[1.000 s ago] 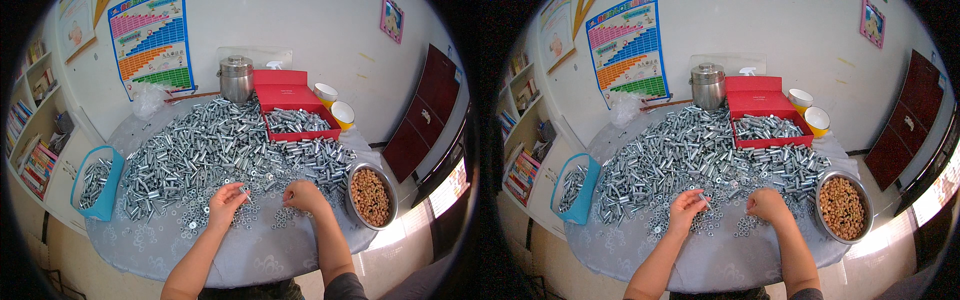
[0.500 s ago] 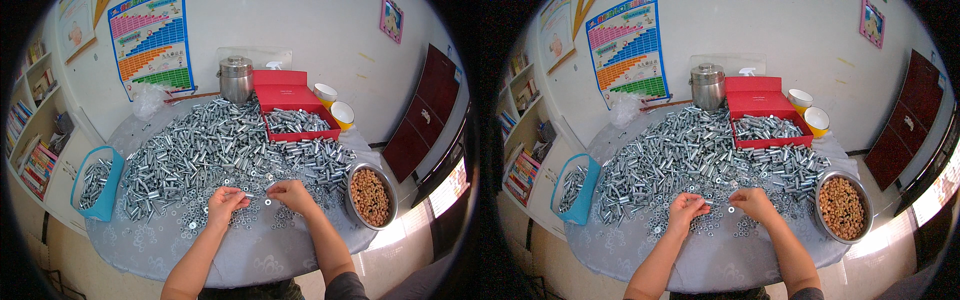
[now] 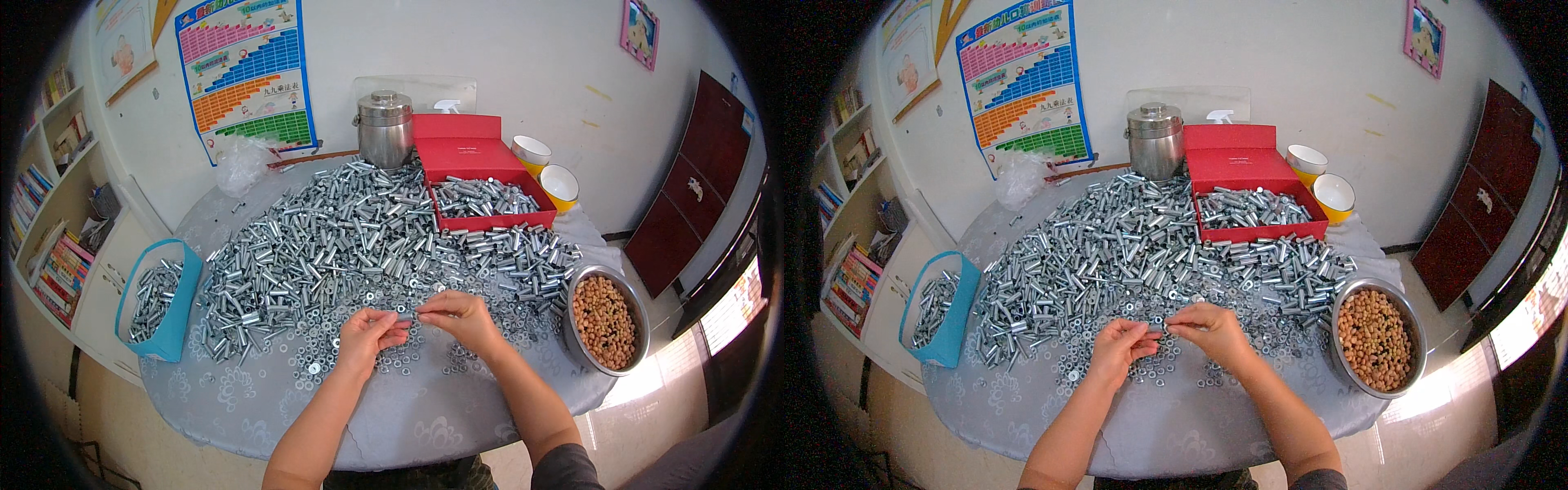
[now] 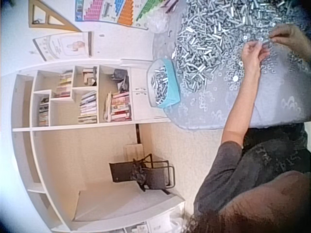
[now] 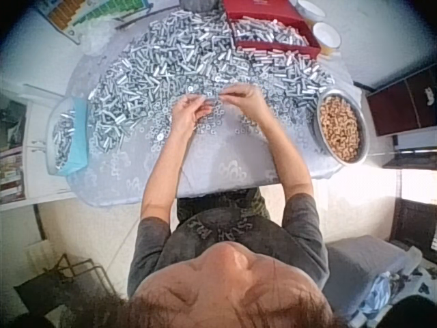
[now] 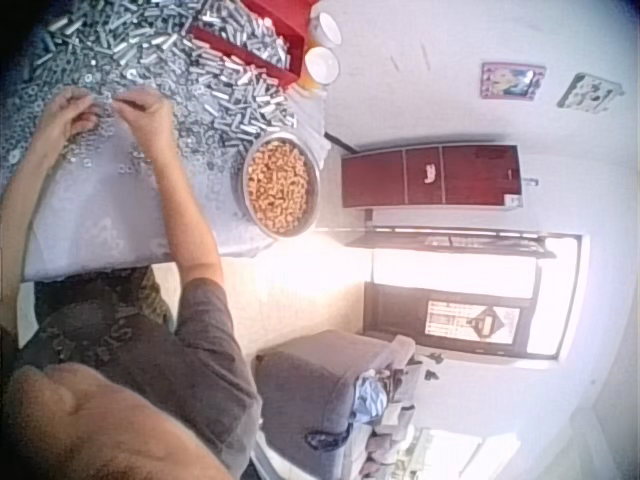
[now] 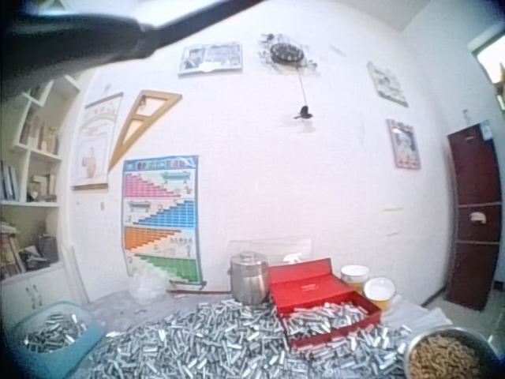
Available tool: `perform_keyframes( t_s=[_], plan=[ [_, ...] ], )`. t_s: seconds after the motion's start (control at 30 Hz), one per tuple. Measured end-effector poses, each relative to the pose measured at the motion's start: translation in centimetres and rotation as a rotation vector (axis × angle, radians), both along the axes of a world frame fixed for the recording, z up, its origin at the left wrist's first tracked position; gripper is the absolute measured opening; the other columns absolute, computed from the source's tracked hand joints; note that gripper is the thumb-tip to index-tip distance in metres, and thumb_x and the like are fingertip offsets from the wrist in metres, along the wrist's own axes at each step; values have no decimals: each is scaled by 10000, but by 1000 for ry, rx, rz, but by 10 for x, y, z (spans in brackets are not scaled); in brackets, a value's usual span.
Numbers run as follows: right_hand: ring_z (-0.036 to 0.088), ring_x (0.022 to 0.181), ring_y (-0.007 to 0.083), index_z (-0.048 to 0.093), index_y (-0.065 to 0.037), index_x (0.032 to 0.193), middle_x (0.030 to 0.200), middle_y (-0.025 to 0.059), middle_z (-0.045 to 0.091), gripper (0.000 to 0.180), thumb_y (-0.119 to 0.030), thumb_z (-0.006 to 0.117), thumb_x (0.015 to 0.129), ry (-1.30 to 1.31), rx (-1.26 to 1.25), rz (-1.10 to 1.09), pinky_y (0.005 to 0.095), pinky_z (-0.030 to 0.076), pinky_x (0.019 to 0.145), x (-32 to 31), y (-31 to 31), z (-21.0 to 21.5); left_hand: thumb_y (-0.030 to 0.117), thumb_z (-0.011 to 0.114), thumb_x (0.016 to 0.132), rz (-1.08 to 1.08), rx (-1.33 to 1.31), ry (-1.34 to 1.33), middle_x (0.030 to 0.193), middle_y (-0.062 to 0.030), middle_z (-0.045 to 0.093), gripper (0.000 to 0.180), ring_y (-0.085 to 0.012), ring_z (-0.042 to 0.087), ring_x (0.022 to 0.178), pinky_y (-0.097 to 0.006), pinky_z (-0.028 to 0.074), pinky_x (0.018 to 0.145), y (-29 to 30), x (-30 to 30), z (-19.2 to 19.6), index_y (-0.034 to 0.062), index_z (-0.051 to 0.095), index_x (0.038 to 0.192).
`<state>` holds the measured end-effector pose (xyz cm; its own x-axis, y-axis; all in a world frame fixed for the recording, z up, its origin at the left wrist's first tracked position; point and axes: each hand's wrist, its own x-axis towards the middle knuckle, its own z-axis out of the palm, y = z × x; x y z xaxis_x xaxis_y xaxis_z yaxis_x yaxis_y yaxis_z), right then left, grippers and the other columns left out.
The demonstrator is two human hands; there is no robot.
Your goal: The person repeatedly picks up metal bolts and washers from a large pile on a table, threads the washers onto the bolts, and places the assembled units into a red box. The task involves continuous manual handling of small hardware components.
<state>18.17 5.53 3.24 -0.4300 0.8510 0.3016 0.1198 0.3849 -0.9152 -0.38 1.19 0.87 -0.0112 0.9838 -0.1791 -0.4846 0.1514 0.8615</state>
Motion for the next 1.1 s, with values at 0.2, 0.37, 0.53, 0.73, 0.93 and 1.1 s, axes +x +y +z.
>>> perform_keyframes(
  t_s=[0.2, 0.37, 0.53, 0.73, 0.93, 1.1],
  plan=[
    [591, 680, 167, 652, -9, 914, 827, 98, 619, 168, -38, 650, 748, -127, 220, -83, 244, 478, 626, -4, -5, 5, 87, 590, 826, 10, -9, -4, 864, -194, 630, 124, -215, 640, 700, -292, 548, 623, -1, 1, 1, -18, 549, 877],
    [591, 706, 162, 647, -14, 927, 837, 98, 623, 171, -59, 644, 762, -60, 178, -99, 258, 480, 641, -5, -7, 6, 96, 596, 822, -47, -42, 71, 839, -181, 636, 144, -200, 636, 680, -289, 544, 611, -2, 0, 3, -30, 574, 888],
    [595, 762, 185, 644, -36, 938, 870, 90, 625, 175, -99, 631, 776, -21, -39, -65, 281, 471, 700, -3, 0, -4, 97, 598, 824, 49, -2, 35, 832, -163, 637, 128, -164, 622, 649, -273, 543, 598, -1, -1, 1, -17, 572, 876],
    [577, 802, 268, 656, -44, 869, 840, 88, 610, 164, -96, 647, 713, -412, 491, -25, 346, 467, 720, -1, 6, -24, 83, 608, 818, 101, 32, -43, 826, -149, 636, 107, -150, 622, 662, -258, 545, 600, 2, -5, 1, -6, 568, 859],
    [579, 787, 263, 644, -42, 790, 805, 84, 607, 118, -101, 651, 688, -530, 552, 18, 361, 458, 705, 0, 9, -23, 77, 608, 816, 85, 31, -42, 827, -149, 635, 104, -150, 621, 660, -262, 549, 598, 2, -5, -2, -8, 566, 859],
    [587, 738, 252, 630, -33, 764, 777, 90, 611, 106, -102, 654, 686, -532, 513, -34, 346, 465, 668, 5, 7, -17, 77, 613, 812, 86, 21, -16, 825, -147, 633, 108, -147, 619, 661, -262, 551, 592, 1, -3, -2, -10, 565, 855]
  ],
)
